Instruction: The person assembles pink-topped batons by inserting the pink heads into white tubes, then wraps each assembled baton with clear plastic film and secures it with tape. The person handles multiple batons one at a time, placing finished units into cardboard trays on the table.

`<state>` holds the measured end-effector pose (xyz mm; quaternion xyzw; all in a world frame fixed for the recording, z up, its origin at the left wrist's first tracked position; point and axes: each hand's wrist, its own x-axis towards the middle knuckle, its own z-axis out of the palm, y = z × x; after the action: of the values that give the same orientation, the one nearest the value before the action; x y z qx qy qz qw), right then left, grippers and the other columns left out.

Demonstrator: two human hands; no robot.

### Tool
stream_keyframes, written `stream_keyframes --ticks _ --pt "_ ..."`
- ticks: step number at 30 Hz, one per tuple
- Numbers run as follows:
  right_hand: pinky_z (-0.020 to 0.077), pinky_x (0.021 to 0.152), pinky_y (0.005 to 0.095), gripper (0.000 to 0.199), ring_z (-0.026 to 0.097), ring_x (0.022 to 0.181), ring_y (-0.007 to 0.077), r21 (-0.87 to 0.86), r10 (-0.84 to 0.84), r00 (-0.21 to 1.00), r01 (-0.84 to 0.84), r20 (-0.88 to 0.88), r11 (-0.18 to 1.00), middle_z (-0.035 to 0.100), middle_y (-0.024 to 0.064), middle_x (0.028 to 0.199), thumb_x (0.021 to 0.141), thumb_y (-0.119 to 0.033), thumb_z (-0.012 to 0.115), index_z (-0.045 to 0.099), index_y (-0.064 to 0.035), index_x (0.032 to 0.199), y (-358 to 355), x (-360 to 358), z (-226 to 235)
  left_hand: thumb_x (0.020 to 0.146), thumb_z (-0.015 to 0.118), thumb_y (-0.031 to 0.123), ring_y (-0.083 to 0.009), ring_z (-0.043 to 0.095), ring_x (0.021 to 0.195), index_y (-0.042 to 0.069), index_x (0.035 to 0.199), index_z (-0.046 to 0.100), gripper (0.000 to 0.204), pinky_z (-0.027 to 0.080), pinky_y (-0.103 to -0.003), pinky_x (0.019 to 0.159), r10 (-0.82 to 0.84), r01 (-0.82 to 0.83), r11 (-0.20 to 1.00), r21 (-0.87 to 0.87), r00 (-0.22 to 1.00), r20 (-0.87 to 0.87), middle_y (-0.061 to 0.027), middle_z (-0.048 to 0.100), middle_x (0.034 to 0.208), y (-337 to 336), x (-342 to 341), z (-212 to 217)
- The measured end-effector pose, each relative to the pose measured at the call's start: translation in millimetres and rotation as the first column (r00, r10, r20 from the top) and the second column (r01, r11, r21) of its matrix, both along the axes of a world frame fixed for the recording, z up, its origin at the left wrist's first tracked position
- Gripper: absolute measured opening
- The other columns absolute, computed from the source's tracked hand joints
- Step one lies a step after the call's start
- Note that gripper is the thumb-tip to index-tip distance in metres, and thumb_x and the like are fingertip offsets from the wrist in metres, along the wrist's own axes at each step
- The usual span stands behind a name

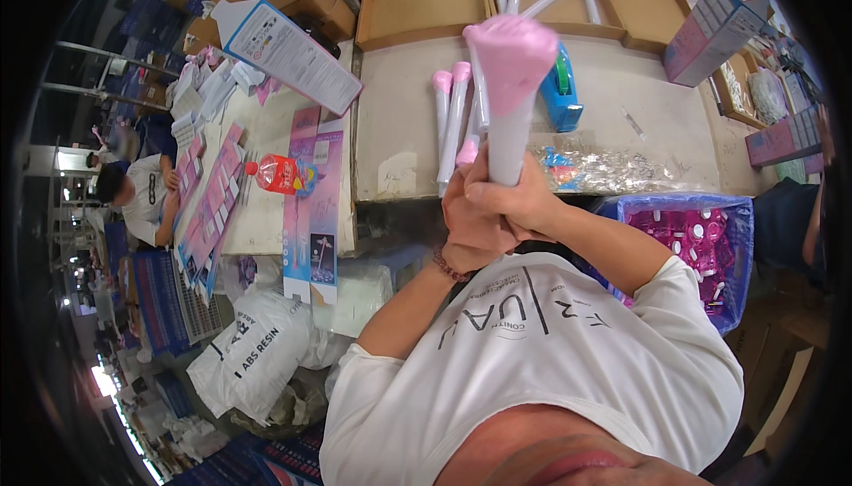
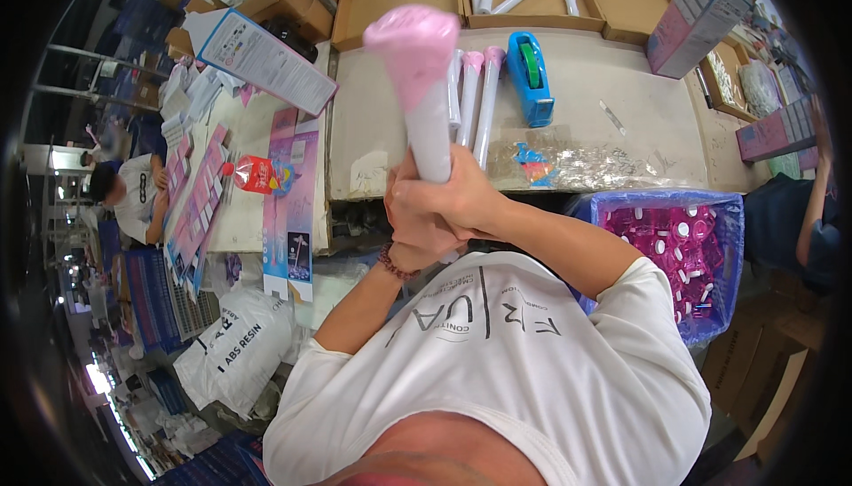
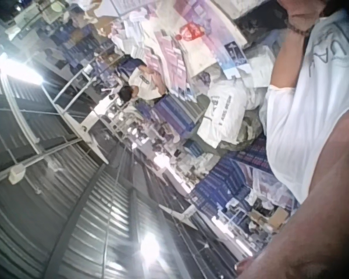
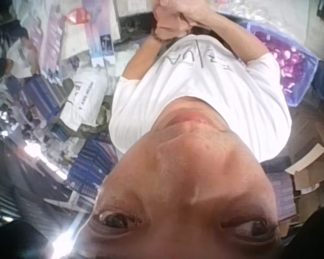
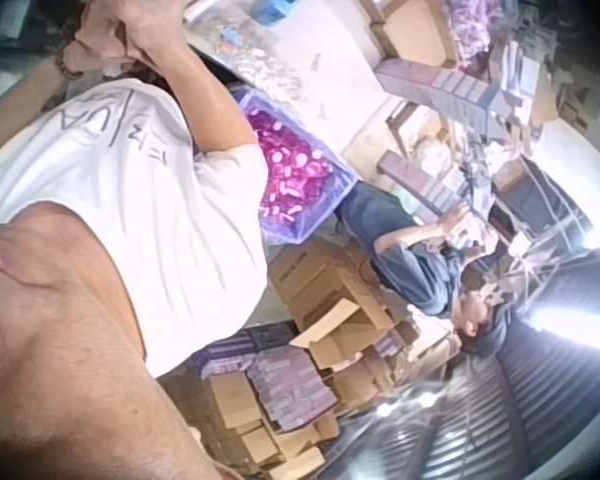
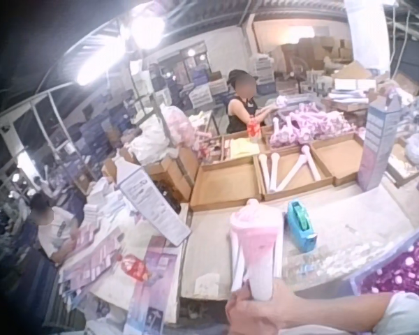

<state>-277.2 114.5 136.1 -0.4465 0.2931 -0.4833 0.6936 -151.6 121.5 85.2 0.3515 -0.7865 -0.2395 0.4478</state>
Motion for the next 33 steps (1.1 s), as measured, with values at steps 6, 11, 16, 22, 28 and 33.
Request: stream_keyframes --ticks 6,11,16,22,28,33 --pt "0.0494 0.073 0.0325 0.038 0.063 0.080 0.0189 -0.130 -0.051 0.851 -0.021 -0.522 0.991 0.066 0.0102 0.085 0.076 -0.024 0.074 0.059 -0.0025 0.104 -13 -13 -17 0.059 0.088 0.019 -0.0225 0.050 0.118 0.003 0.136 0.038 0.093 0.039 -0.034 0.100 -0.216 0.502 0.442 0.744 0.864 -0.455 -0.0085 0.050 0.129 -18 54 26" --pt "0.0504 0.067 0.0444 0.041 0.064 0.073 0.0382 -0.082 0.026 0.375 -0.269 -0.927 0.960 0.065 0.0177 0.079 0.077 -0.038 0.068 0.057 -0.0055 0.098 -17 -5 -13 0.072 0.081 0.023 -0.0229 0.053 0.112 -0.004 0.122 0.047 0.066 0.040 -0.037 0.099 0.139 0.269 0.834 0.482 0.742 -0.656 -0.0139 0.054 0.124 -16 27 20" --pt "0.0507 0.071 0.0453 0.038 0.064 0.075 0.0375 -0.077 0.072 0.445 -0.308 -0.893 0.948 0.065 0.0177 0.081 0.077 -0.033 0.066 0.057 -0.0051 0.100 -9 4 0 0.087 0.062 0.024 -0.0243 0.061 0.083 0.004 0.093 0.055 0.022 0.049 -0.040 0.084 0.229 0.342 0.844 0.413 0.465 -0.855 -0.0104 0.062 0.089 -34 31 33" --pt "0.0457 0.037 0.0314 0.033 0.053 0.041 0.0147 -0.171 0.291 0.854 -0.394 -0.432 0.903 0.064 0.0120 0.076 0.086 -0.028 0.058 0.060 0.0003 0.103 -11 -25 -26 0.088 0.059 0.024 -0.0245 0.061 0.069 0.013 0.094 0.052 0.014 0.050 -0.043 0.066 0.059 0.434 0.882 0.182 0.280 -0.958 -0.0054 0.058 0.088 -58 96 58" --pt "0.0483 0.062 0.0305 0.049 0.060 0.066 0.0153 0.401 -0.193 0.948 0.285 -0.254 0.871 0.064 0.0099 0.077 0.098 -0.043 0.042 0.061 0.0004 0.087 -8 -33 -95 0.089 0.057 0.011 -0.0289 0.059 0.074 0.012 0.105 0.045 0.020 0.050 -0.045 0.066 -0.364 0.545 0.836 -0.062 0.467 -0.806 -0.0105 0.057 0.091 -16 42 64" --pt "0.0463 0.064 0.0297 0.050 0.056 0.064 0.0165 0.123 -0.059 0.883 0.131 -0.466 0.984 0.062 0.0077 0.068 0.098 -0.038 0.042 0.062 0.0011 0.073 1 -31 -151 0.068 0.068 -0.011 -0.0263 0.065 0.074 0.004 0.085 0.047 0.031 0.055 -0.038 0.067 -0.583 0.660 0.751 -0.006 0.659 -0.475 -0.0171 0.063 0.085 10 -7 58"
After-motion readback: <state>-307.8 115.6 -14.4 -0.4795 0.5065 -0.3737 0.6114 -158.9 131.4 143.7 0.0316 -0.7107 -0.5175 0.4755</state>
